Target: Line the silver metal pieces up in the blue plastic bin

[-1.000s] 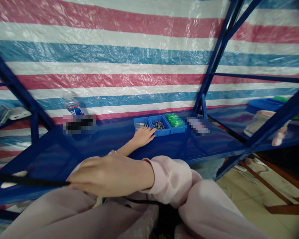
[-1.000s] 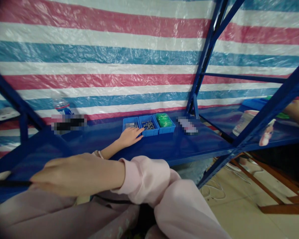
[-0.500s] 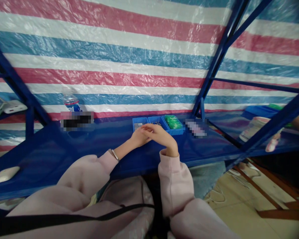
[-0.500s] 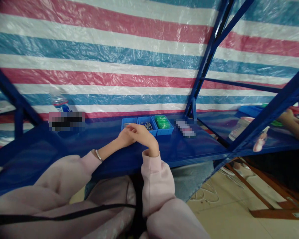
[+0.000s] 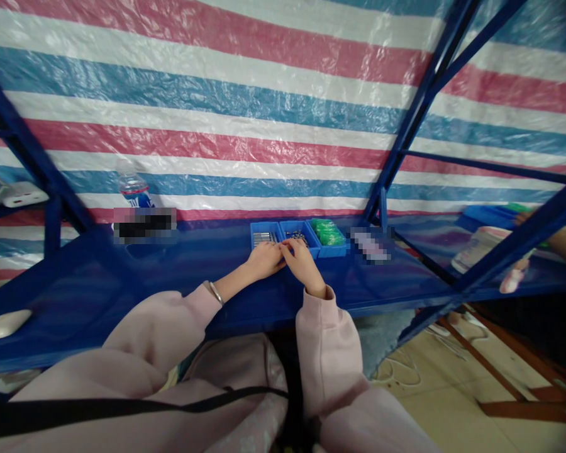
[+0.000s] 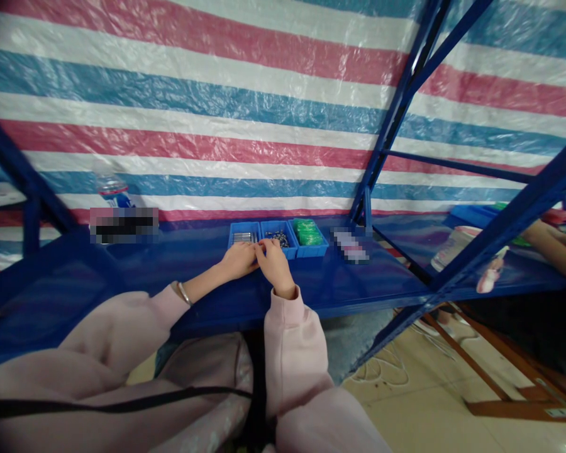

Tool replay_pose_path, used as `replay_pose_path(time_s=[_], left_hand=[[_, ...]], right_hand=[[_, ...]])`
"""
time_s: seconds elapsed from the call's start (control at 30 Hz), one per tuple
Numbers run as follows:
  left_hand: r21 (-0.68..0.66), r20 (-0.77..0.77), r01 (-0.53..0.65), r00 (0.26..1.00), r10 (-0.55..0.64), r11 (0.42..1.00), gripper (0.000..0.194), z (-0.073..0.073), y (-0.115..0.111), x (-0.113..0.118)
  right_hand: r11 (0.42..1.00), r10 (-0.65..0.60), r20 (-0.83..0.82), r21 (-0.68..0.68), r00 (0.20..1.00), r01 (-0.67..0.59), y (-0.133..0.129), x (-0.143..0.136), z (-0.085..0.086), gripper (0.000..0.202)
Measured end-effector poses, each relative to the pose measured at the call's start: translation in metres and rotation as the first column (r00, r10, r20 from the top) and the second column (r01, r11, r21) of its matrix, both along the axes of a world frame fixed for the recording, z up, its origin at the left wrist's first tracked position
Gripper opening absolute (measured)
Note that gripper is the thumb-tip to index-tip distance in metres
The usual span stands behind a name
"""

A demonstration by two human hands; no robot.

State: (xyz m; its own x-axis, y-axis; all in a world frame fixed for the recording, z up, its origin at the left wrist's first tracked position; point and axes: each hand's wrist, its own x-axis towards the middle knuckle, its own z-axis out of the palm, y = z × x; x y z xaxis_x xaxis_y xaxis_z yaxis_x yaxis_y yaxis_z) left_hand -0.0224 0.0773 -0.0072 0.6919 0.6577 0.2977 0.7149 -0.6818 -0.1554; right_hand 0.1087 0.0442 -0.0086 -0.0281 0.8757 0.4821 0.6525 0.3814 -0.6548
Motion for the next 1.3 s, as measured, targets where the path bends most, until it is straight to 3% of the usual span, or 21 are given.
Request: replay_pose_path(time_s=[0.17, 0.83, 1.03, 1.2, 1.3], left_hand=[[0.004, 0.006, 0.002, 1.0, -0.002, 1.0, 0.035, 0.0, -0.001, 0.0], [-0.033, 0.0, -0.007, 1.0, 0.007, 0.999, 0.036, 0.002, -0.004, -0.002], [0.009, 0.037, 0.057, 0.998, -0.057, 0.998, 0.031, 0.006, -0.003, -0.005], [0.091, 0.232, 0.054, 0.97, -0.074, 0.994, 0.025, 0.028, 0.002, -0.022], [0.049, 0.477, -0.112, 0.876, 0.075, 0.993, 0.031, 0.035, 0.015, -0.037]], right_hand=[[0.999, 0.01, 0.023, -0.045, 1.0, -0.009, 0.001, 0.001, 0.001, 0.023], [0.999, 0.029, 0.034, -0.019, 0.999, -0.028, 0.0, 0.0, 0.002, 0.023], [0.999, 0.053, -0.017, -0.002, 0.998, -0.053, 0.001, 0.001, 0.0, 0.024], [0.993, 0.117, -0.078, 0.045, 0.99, -0.113, 0.003, 0.002, -0.003, 0.033], [0.995, 0.097, -0.06, 0.015, 0.993, -0.096, 0.003, 0.003, -0.005, 0.035]])
